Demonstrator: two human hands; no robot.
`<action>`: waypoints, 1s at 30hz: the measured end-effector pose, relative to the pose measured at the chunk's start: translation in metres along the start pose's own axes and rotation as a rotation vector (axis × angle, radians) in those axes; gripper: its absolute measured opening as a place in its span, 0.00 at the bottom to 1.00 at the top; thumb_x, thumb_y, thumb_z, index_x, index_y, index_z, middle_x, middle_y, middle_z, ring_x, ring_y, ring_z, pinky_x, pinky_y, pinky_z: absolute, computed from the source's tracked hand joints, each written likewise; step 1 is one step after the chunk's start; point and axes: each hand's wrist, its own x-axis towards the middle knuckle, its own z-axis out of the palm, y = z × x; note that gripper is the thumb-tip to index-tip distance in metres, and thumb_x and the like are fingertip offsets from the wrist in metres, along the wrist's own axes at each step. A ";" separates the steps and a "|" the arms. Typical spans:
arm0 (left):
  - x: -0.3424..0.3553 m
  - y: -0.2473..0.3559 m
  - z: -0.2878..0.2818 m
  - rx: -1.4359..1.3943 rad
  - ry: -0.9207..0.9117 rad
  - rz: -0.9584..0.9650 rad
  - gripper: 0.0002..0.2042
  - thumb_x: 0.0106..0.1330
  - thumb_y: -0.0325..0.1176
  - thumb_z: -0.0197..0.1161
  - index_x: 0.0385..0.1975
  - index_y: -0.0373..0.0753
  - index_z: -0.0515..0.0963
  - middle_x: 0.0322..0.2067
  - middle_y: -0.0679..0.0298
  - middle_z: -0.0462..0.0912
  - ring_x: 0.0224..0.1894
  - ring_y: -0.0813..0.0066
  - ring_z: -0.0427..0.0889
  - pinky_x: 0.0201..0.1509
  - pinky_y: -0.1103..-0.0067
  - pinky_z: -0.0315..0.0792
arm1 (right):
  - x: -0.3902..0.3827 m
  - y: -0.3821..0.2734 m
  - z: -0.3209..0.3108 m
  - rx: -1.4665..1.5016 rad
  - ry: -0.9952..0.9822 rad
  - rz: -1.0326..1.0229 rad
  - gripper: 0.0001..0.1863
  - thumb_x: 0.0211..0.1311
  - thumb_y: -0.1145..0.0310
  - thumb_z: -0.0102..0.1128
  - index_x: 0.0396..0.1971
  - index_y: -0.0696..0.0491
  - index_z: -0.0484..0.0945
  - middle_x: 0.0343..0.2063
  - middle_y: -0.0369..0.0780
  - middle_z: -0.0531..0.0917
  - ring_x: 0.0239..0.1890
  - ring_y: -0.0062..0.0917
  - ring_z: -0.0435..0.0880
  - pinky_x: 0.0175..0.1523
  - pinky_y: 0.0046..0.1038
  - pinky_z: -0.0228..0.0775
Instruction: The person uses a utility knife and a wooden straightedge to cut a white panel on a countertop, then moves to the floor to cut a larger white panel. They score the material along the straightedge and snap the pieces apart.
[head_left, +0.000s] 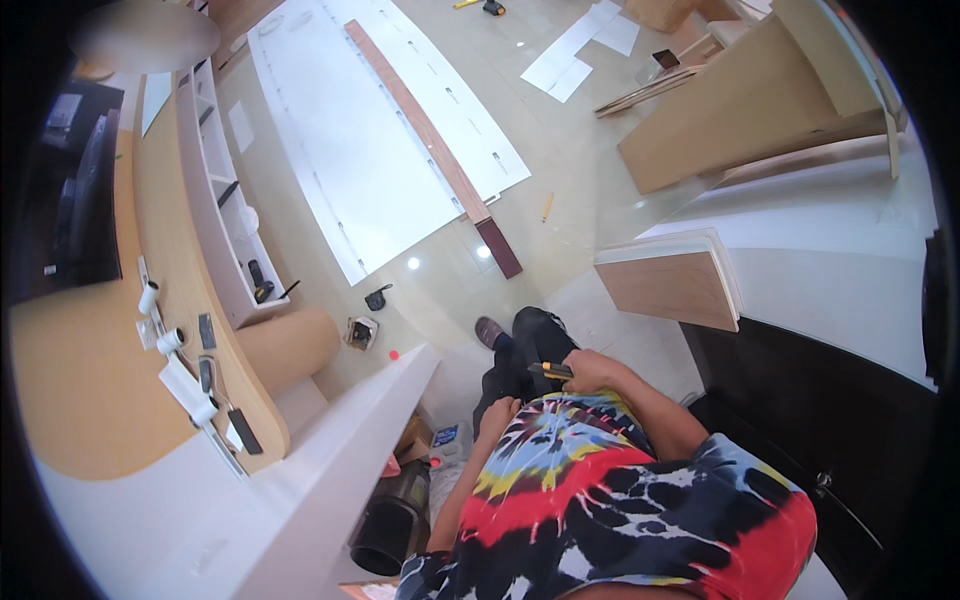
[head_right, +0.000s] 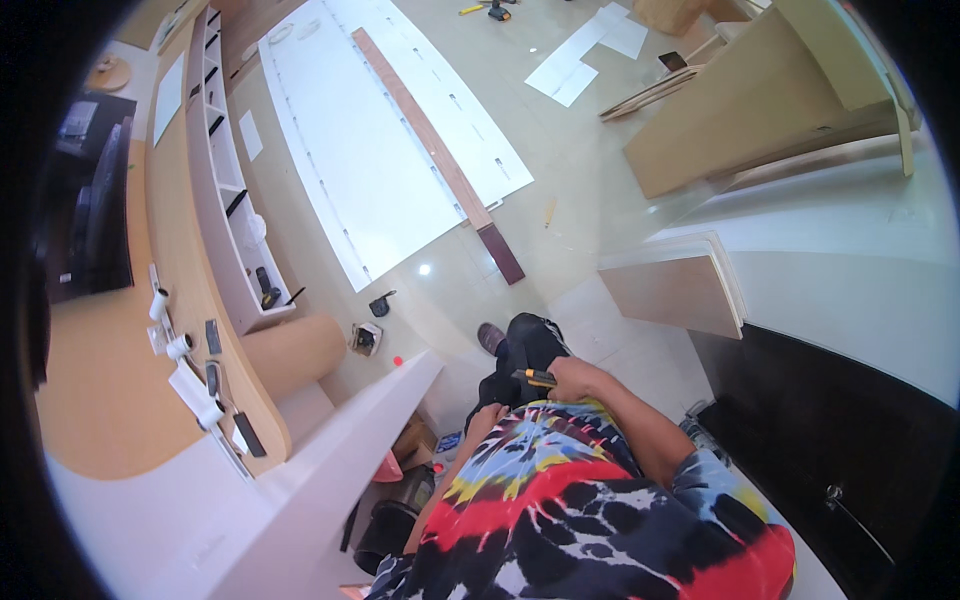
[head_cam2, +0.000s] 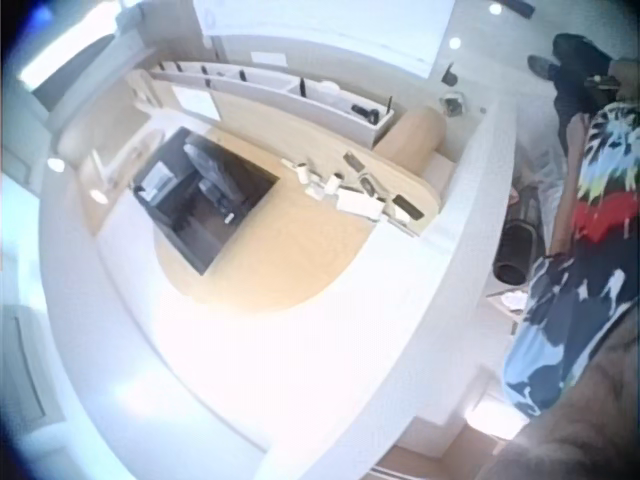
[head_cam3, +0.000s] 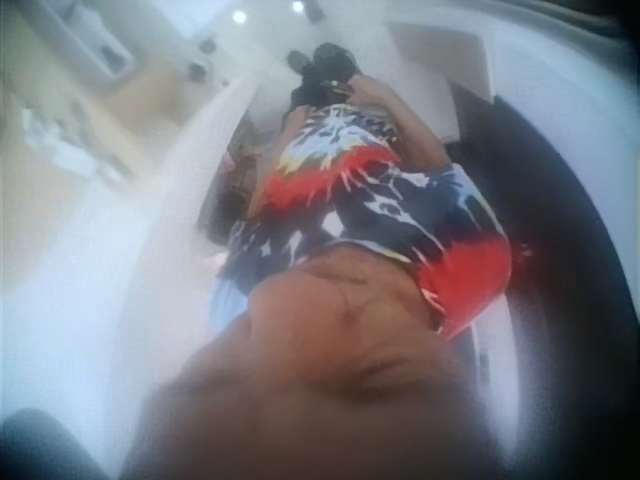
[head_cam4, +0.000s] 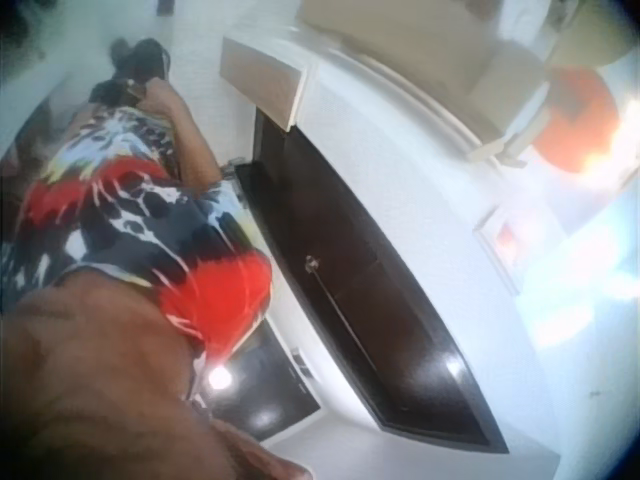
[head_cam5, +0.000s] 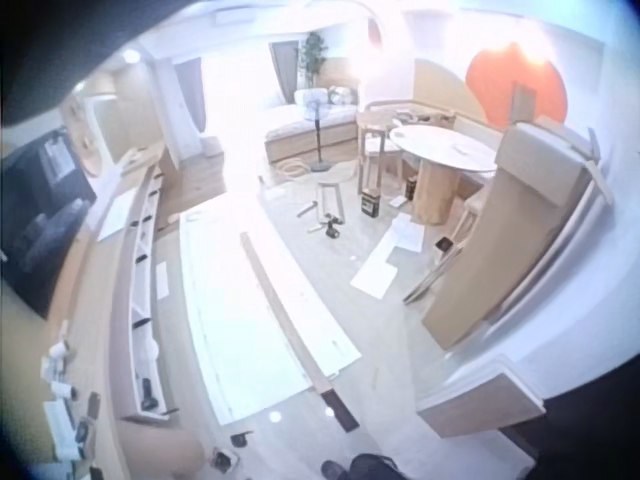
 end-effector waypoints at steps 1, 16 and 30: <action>0.003 -0.011 -0.014 0.003 -0.011 -0.013 0.22 0.75 0.48 0.53 0.34 0.34 0.82 0.35 0.42 0.85 0.41 0.37 0.84 0.45 0.51 0.77 | 0.000 -0.012 -0.006 0.045 -0.026 -0.038 0.14 0.51 0.63 0.71 0.35 0.56 0.86 0.33 0.53 0.87 0.40 0.47 0.88 0.47 0.42 0.79; 0.123 -0.019 -0.237 -0.291 -0.214 -0.257 0.17 0.72 0.43 0.63 0.40 0.32 0.85 0.26 0.58 0.87 0.31 0.72 0.85 0.38 0.74 0.76 | 0.174 -0.035 -0.048 0.838 0.305 0.342 0.13 0.54 0.62 0.67 0.36 0.54 0.82 0.25 0.44 0.88 0.26 0.33 0.89 0.38 0.37 0.81; 0.152 -0.042 -0.227 0.066 -0.515 -0.101 0.22 0.71 0.52 0.62 0.50 0.39 0.83 0.44 0.51 0.88 0.49 0.46 0.86 0.54 0.60 0.79 | 0.219 -0.039 -0.048 1.057 0.607 0.635 0.18 0.68 0.55 0.64 0.33 0.58 0.76 0.19 0.40 0.82 0.18 0.26 0.83 0.25 0.31 0.75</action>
